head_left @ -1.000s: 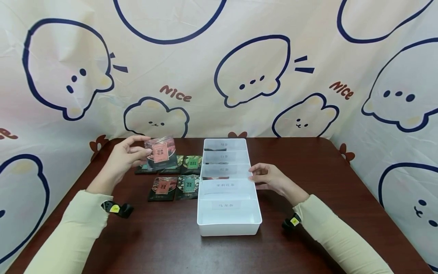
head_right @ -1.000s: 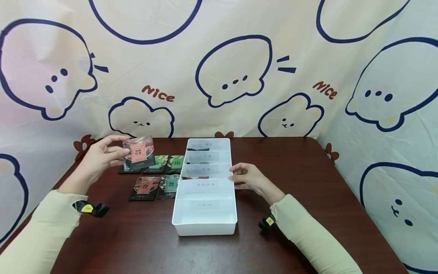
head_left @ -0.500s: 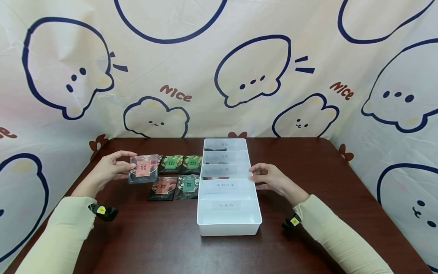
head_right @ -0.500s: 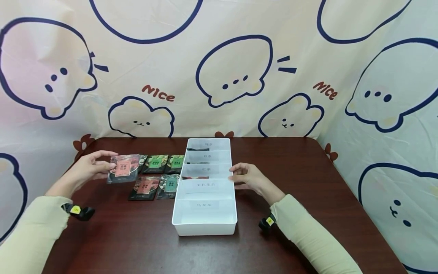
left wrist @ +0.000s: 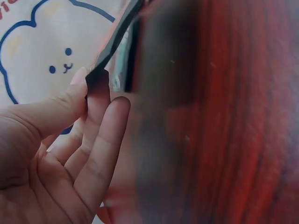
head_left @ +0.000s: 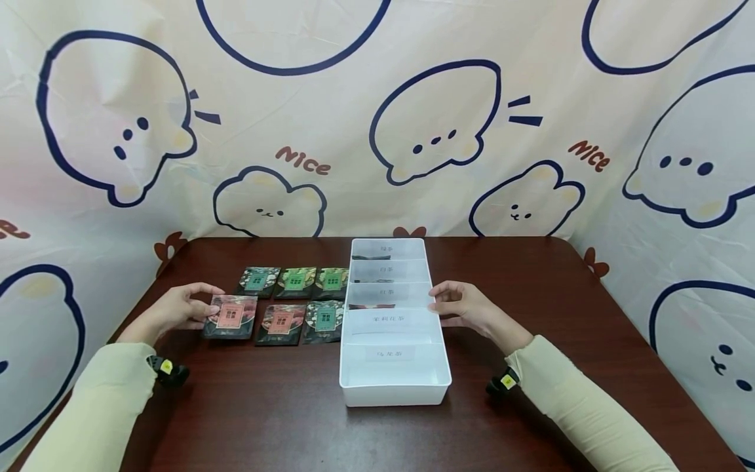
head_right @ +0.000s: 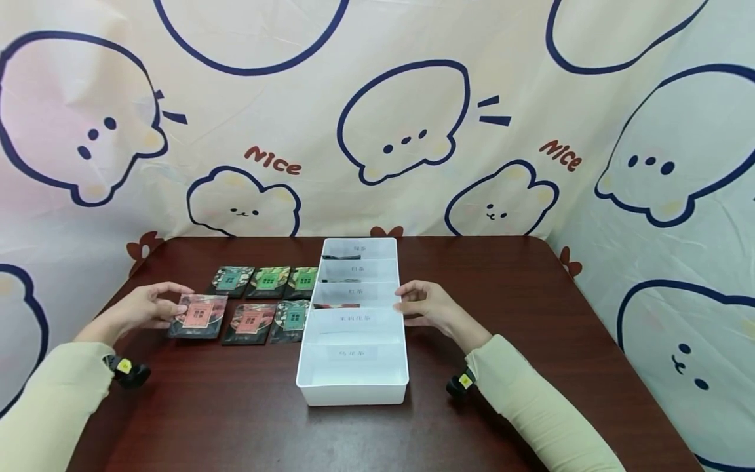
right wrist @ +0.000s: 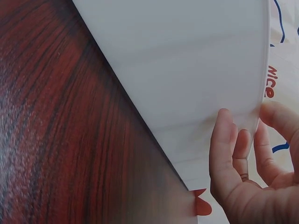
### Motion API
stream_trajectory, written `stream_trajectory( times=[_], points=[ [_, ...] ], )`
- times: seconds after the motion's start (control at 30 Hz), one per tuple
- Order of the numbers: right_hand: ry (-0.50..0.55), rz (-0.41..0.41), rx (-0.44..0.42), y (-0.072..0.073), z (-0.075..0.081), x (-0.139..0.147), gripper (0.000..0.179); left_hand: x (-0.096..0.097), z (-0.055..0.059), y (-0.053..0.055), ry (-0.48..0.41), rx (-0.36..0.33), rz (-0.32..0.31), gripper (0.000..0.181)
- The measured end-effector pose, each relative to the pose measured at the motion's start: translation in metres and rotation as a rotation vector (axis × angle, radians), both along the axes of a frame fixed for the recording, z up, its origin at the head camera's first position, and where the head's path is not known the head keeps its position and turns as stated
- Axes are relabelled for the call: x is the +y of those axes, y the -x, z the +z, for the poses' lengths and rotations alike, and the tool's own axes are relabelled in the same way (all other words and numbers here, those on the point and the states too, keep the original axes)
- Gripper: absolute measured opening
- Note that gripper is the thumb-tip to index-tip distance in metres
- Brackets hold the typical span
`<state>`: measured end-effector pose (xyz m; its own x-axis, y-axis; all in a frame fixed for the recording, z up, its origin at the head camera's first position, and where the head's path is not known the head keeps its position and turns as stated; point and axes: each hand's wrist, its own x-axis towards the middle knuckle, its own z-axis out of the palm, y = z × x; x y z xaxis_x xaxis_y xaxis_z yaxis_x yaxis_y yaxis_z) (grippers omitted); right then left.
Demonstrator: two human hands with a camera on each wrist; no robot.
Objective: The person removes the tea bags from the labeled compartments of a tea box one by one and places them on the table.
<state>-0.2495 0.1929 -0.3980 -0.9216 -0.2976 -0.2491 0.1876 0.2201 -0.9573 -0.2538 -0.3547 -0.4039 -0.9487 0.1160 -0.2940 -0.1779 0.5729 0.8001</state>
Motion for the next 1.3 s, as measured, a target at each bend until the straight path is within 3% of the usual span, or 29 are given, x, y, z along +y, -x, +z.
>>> stream_trajectory(
  times=[0.2, 0.43, 0.77, 1.3],
  points=[
    [0.001, 0.005, 0.003, 0.001, 0.0, 0.002, 0.036, 0.004, -0.009, 0.001, 0.064, -0.006, 0.0, 0.049],
    [-0.016, -0.009, -0.005, 0.001, 0.0, 0.001, 0.035, 0.012, -0.008, 0.004, 0.133, -0.001, -0.008, 0.048],
    [-0.026, -0.008, 0.006, 0.001, 0.001, 0.0, 0.036, 0.016, -0.011, 0.011, 0.177, 0.001, 0.031, 0.046],
    [-0.009, -0.006, -0.01, 0.001, 0.0, 0.0, 0.035, 0.016, -0.013, 0.012, 0.209, 0.008, 0.024, 0.044]
  ],
)
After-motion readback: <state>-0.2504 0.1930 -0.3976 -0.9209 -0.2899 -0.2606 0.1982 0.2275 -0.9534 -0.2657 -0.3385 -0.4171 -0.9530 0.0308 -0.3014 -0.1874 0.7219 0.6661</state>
